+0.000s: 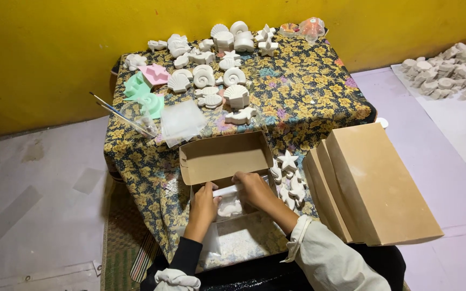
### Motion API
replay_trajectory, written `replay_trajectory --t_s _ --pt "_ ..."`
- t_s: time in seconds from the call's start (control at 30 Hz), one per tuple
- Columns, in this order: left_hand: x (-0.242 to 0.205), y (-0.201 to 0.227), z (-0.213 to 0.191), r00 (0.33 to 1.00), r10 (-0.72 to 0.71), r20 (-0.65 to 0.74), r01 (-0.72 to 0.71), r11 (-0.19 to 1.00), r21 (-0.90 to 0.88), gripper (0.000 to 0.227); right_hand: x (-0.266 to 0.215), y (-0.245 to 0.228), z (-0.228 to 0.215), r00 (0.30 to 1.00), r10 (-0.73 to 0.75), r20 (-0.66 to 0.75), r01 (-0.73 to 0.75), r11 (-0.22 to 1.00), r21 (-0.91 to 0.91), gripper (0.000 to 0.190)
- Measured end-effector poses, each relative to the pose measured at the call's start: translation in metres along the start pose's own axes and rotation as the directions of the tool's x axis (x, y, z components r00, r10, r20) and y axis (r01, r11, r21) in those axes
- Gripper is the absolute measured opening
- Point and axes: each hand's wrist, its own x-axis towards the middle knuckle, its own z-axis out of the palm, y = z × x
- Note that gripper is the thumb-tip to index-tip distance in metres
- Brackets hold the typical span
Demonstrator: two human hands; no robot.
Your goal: The person places small white molded soaps into plastic bags, packs the bags into a cardboard box, and then sorts through additional unpackaged soaps on a table.
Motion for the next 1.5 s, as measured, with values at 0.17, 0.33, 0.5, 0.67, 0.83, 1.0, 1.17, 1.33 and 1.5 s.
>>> replay_trajectory --t_s 0.17,0.33,0.5,0.67,0.83,1.0,1.17,1.33,1.5 --pt "-0.012 0.014 -0.001 0.996 -0.072 -0.053 0.077 0.991 0.107 0.032 -0.016 -0.023 -0.02 0.998 0.013 -0.068 -0.011 0.999 0.032 0.022" --pt "-0.008 0.003 0.016 0.985 -0.066 -0.162 0.111 0.953 0.284 0.033 -0.019 -0.024 -0.015 0.989 0.027 -0.144 -0.038 0.996 -0.08 0.006" --pt "-0.003 -0.009 0.029 0.979 0.005 -0.203 0.066 0.938 0.341 0.02 -0.013 -0.017 -0.009 0.967 -0.162 -0.195 0.118 0.969 -0.218 0.009" --pt "-0.004 -0.005 0.022 0.984 0.116 -0.133 -0.051 0.908 0.416 0.029 -0.009 -0.009 0.004 0.941 -0.26 -0.217 0.138 0.879 -0.456 0.013" --pt "0.006 -0.031 0.047 0.992 0.086 -0.089 -0.035 0.885 0.464 0.041 -0.001 0.018 0.04 0.902 -0.354 -0.248 0.062 0.673 -0.737 0.012" --pt "0.0 -0.018 0.036 0.999 -0.015 -0.034 0.025 0.946 0.324 0.04 -0.01 0.003 0.029 0.906 -0.31 -0.286 0.016 0.703 -0.711 0.01" --pt "-0.006 -0.008 0.022 0.997 -0.076 0.017 0.072 0.984 0.164 0.037 0.003 0.041 0.044 0.941 -0.245 -0.234 0.041 0.767 -0.64 0.015" --pt "-0.006 -0.02 0.033 0.997 -0.064 0.049 0.059 0.993 0.102 0.032 -0.009 0.02 0.014 0.944 -0.239 -0.226 0.072 0.82 -0.569 0.011" --pt "-0.015 -0.001 0.019 0.999 -0.032 0.03 0.032 0.999 -0.01 0.035 -0.017 0.007 0.001 0.932 -0.273 -0.24 0.083 0.803 -0.59 0.015"
